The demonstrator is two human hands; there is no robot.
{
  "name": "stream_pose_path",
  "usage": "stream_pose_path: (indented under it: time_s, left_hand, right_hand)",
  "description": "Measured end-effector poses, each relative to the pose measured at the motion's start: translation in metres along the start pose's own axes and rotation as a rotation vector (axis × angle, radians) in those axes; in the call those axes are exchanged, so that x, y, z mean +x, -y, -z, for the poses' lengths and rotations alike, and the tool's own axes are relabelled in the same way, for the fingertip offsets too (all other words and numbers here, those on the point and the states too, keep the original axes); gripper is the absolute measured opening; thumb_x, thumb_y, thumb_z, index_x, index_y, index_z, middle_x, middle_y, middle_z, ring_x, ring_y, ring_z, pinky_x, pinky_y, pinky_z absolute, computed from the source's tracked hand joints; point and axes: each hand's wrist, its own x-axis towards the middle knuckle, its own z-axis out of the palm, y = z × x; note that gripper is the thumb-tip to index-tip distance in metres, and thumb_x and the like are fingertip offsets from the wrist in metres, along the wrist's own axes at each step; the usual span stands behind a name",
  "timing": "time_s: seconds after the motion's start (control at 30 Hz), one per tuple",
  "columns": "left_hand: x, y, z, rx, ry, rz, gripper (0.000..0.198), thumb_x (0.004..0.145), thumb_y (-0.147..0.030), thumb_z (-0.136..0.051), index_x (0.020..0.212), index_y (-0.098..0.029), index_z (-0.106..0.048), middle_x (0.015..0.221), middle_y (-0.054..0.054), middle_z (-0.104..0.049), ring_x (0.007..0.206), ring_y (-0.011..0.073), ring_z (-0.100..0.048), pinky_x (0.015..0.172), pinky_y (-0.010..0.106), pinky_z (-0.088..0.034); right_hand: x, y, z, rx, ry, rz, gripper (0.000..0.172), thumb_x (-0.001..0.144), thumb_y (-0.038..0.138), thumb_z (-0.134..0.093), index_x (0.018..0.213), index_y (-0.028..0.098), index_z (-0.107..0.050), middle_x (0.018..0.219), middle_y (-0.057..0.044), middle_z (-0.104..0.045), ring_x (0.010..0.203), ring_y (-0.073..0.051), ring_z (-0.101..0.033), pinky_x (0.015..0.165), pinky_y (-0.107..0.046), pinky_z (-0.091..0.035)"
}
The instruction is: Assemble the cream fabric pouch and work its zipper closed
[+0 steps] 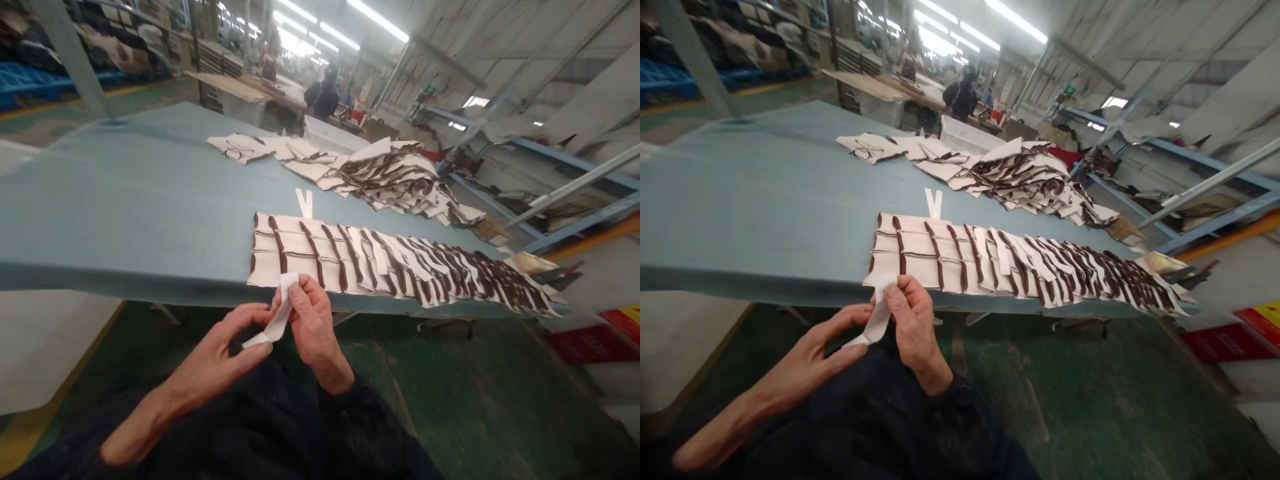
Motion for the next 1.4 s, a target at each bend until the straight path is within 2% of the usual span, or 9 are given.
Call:
stream_pose_path:
  time_s: [0.1, 0.23, 0.4, 0.53, 0.7, 0.8, 0.97, 1.2, 1.4]
  left_hand:
    - [-0.015, 0.000, -0.016, 0.072, -0.141, 0.072, 0.039, 0.103, -0.061, -0.075, 0.086, -0.026, -0.080, 0.076, 0.000, -0.079, 0.066, 0.0236, -0.076, 0.061, 0.029, -0.063]
    - [-0.044, 0.009, -0.014, 0.272, -0.387, -0.154, 0.011, 0.108, -0.035, -0.075, 0.100, -0.027, -0.075, 0.084, -0.002, -0.081, 0.072, 0.0207, -0.078, 0.069, 0.027, -0.062]
    - [-0.072, 0.022, -0.006, 0.604, -0.183, -0.693, 0.028, 0.111, -0.013, -0.069, 0.133, -0.029, -0.073, 0.120, 0.008, -0.090, 0.106, 0.0288, -0.085, 0.103, 0.042, -0.068]
    - [-0.082, 0.047, -0.024, 0.730, 0.034, -0.743, 0.031, 0.116, -0.009, -0.053, 0.130, -0.025, -0.076, 0.121, 0.011, -0.091, 0.116, 0.0319, -0.083, 0.109, 0.046, -0.065]
    - [-0.082, 0.086, -0.025, 0.663, 0.079, -0.645, 0.037, 0.116, -0.009, -0.044, 0.119, -0.027, -0.076, 0.114, 0.007, -0.091, 0.097, 0.0249, -0.086, 0.090, 0.035, -0.066]
    - [-0.058, 0.089, -0.001, 0.477, -0.075, -0.318, 0.022, 0.118, -0.038, -0.060, 0.116, -0.030, -0.080, 0.102, 0.003, -0.090, 0.087, 0.0228, -0.087, 0.082, 0.029, -0.068]
    - [0.029, 0.072, 0.036, 0.451, -0.228, 0.087, 0.043, 0.107, -0.065, -0.065, 0.113, -0.026, -0.080, 0.102, 0.009, -0.092, 0.091, 0.0318, -0.089, 0.081, 0.036, -0.071]
    - [0.152, 0.083, 0.039, 0.454, -0.175, 0.382, 0.042, 0.106, -0.056, -0.079, 0.125, -0.018, -0.078, 0.108, 0.010, -0.089, 0.101, 0.0328, -0.086, 0.095, 0.047, -0.070]
    - [0.189, 0.079, 0.030, 0.307, -0.116, 0.506, 0.031, 0.114, -0.047, -0.084, 0.121, -0.017, -0.079, 0.098, 0.002, -0.083, 0.082, 0.0223, -0.081, 0.083, 0.041, -0.071]
  right_hand:
    - [0.005, -0.003, 0.003, 0.013, -0.091, 0.005, 0.056, 0.087, 0.070, -0.102, 0.091, 0.024, -0.070, 0.077, 0.003, -0.070, 0.064, -0.014, -0.060, 0.061, -0.027, -0.058]
    - [0.010, -0.011, 0.010, 0.012, -0.199, 0.006, 0.051, 0.088, 0.064, -0.101, 0.093, 0.025, -0.069, 0.077, 0.005, -0.069, 0.065, -0.013, -0.059, 0.062, -0.025, -0.057]
    - [0.009, -0.026, 0.013, 0.002, -0.274, -0.055, 0.050, 0.087, 0.064, -0.099, 0.095, 0.025, -0.069, 0.076, 0.004, -0.070, 0.064, -0.014, -0.061, 0.061, -0.026, -0.058]
    - [0.010, -0.027, 0.015, -0.025, -0.282, -0.078, 0.051, 0.087, 0.067, -0.098, 0.095, 0.025, -0.069, 0.076, 0.003, -0.072, 0.065, -0.014, -0.063, 0.062, -0.026, -0.060]
    - [0.009, -0.022, 0.030, -0.088, -0.242, -0.092, 0.059, 0.085, 0.072, -0.100, 0.089, 0.023, -0.068, 0.072, 0.003, -0.068, 0.061, -0.012, -0.059, 0.060, -0.024, -0.055]
    - [0.007, -0.029, 0.040, -0.140, -0.204, -0.109, 0.062, 0.086, 0.075, -0.099, 0.088, 0.021, -0.070, 0.069, 0.004, -0.066, 0.057, -0.010, -0.055, 0.057, -0.023, -0.049]
    - [0.008, -0.053, 0.051, -0.213, -0.164, -0.144, 0.059, 0.091, 0.075, -0.095, 0.092, 0.020, -0.075, 0.071, 0.002, -0.071, 0.062, -0.012, -0.058, 0.061, -0.024, -0.047]
    - [0.011, -0.075, 0.077, -0.282, -0.161, -0.229, 0.048, 0.091, 0.064, -0.096, 0.088, 0.018, -0.079, 0.073, 0.001, -0.073, 0.065, -0.014, -0.058, 0.062, -0.027, -0.045]
    - [0.028, -0.068, 0.104, -0.272, -0.218, -0.223, 0.054, 0.089, 0.071, -0.097, 0.091, 0.019, -0.080, 0.080, -0.001, -0.077, 0.070, -0.017, -0.062, 0.067, -0.028, -0.047]
